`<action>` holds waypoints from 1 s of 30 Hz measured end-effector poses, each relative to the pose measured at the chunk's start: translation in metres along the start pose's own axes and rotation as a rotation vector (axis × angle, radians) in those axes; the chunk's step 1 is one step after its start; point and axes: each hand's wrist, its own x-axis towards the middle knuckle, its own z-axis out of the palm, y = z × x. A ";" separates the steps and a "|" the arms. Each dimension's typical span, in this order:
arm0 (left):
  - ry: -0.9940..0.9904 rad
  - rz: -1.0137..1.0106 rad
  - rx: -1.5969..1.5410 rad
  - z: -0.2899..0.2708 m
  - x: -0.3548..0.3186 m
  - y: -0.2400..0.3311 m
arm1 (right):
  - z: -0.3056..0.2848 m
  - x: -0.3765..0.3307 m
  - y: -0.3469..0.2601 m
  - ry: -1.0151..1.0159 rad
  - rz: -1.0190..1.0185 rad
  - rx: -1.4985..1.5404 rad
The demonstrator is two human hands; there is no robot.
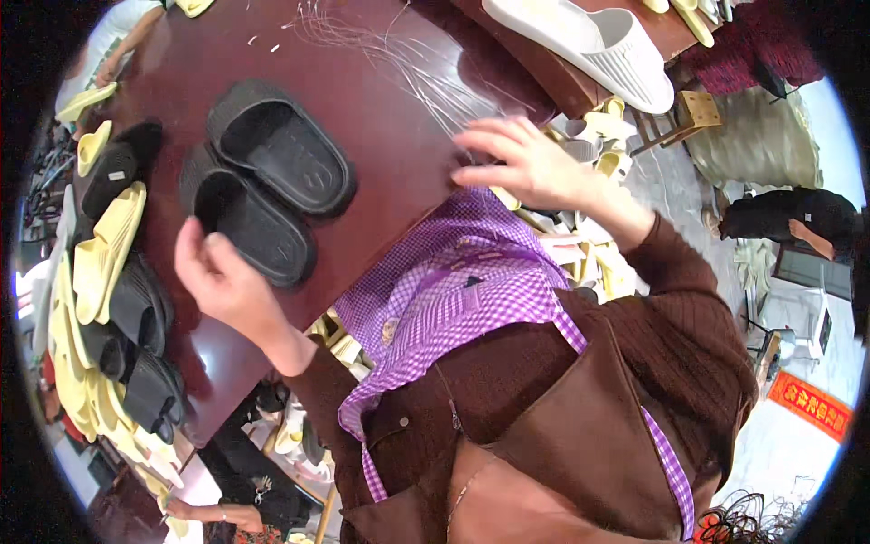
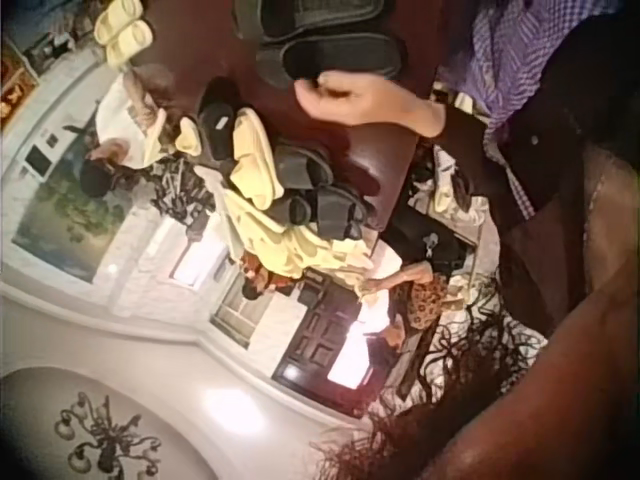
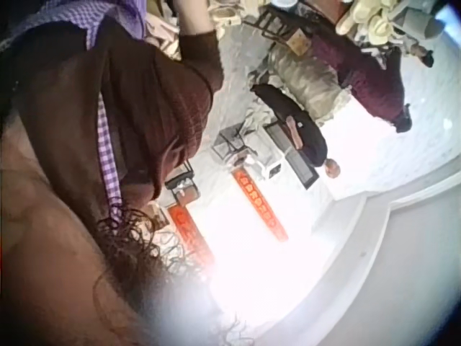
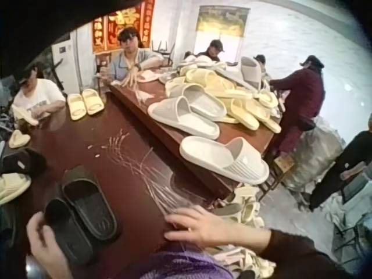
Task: The person pairs slide sandals by threading plastic fasteners through each pair by hand and locking them, then places the fastened sandals onto a pile on the table.
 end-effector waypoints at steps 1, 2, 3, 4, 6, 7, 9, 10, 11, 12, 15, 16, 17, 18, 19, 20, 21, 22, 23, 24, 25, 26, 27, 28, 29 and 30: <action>-0.052 0.026 -0.052 0.007 -0.007 0.010 | 0.004 -0.009 -0.004 0.007 0.029 -0.002; -0.108 0.058 -0.105 0.015 -0.013 0.021 | 0.008 -0.016 -0.006 0.018 0.063 -0.005; -0.102 0.068 -0.106 0.022 -0.017 0.028 | 0.013 -0.019 -0.006 0.028 0.061 -0.010; -0.212 0.148 -0.133 0.030 -0.019 0.035 | 0.017 -0.021 -0.006 0.059 0.088 0.016; -0.318 0.248 -0.156 0.046 -0.020 0.045 | 0.025 -0.023 -0.002 0.128 0.143 0.068; -0.449 0.315 -0.152 0.054 -0.020 0.050 | 0.028 -0.024 0.001 0.145 0.143 0.063; -0.588 0.404 -0.150 0.076 -0.011 0.057 | 0.034 -0.031 0.010 0.188 0.140 0.095; -0.650 0.535 -0.043 0.084 -0.003 0.061 | 0.035 -0.030 0.011 0.212 0.126 0.118; -0.712 0.666 0.064 0.094 0.004 0.066 | 0.037 -0.031 0.011 0.230 0.125 0.118; -0.773 0.797 0.172 0.105 0.011 0.070 | 0.038 -0.032 0.011 0.252 0.100 0.130; -0.871 0.944 0.310 0.134 0.038 0.070 | 0.035 -0.026 0.018 0.303 0.027 0.151; -0.927 1.011 0.371 0.145 0.045 0.069 | 0.031 -0.021 0.021 0.362 0.130 0.199; -0.923 1.019 0.380 0.156 0.051 0.069 | 0.026 -0.015 0.025 0.419 0.233 0.247; -0.972 1.013 0.417 0.167 0.056 0.069 | 0.024 -0.010 0.027 0.474 0.341 0.296; -1.019 1.003 0.456 0.177 0.060 0.068 | 0.025 -0.004 0.030 0.483 0.341 0.296; -1.064 0.992 0.497 0.187 0.064 0.069 | 0.025 0.004 0.036 0.469 0.455 0.262; -1.060 0.995 0.505 0.196 0.066 0.069 | 0.026 0.014 0.043 0.452 0.566 0.229; -1.059 1.030 0.490 0.205 0.066 0.068 | 0.027 0.022 0.049 0.433 0.675 0.199; -1.060 1.063 0.473 0.211 0.067 0.069 | 0.030 0.030 0.056 0.438 0.670 0.203; -1.061 1.094 0.457 0.215 0.068 0.068 | 0.036 0.038 0.065 0.395 0.695 0.156; -1.062 1.093 0.464 0.218 0.070 0.070 | 0.042 0.045 0.072 0.351 0.722 0.109; -1.083 1.114 0.456 0.220 0.071 0.072 | 0.046 0.050 0.075 0.305 0.747 0.062; -1.104 1.133 0.448 0.222 0.072 0.073 | 0.050 0.052 0.074 0.304 0.743 0.067; -1.124 1.148 0.440 0.222 0.072 0.073 | 0.052 0.055 0.071 0.297 0.641 0.123; -1.125 1.139 0.447 0.222 0.073 0.072 | 0.054 0.057 0.066 0.288 0.539 0.177; -1.147 1.127 0.448 0.222 0.072 0.071 | 0.055 0.059 0.062 0.278 0.438 0.232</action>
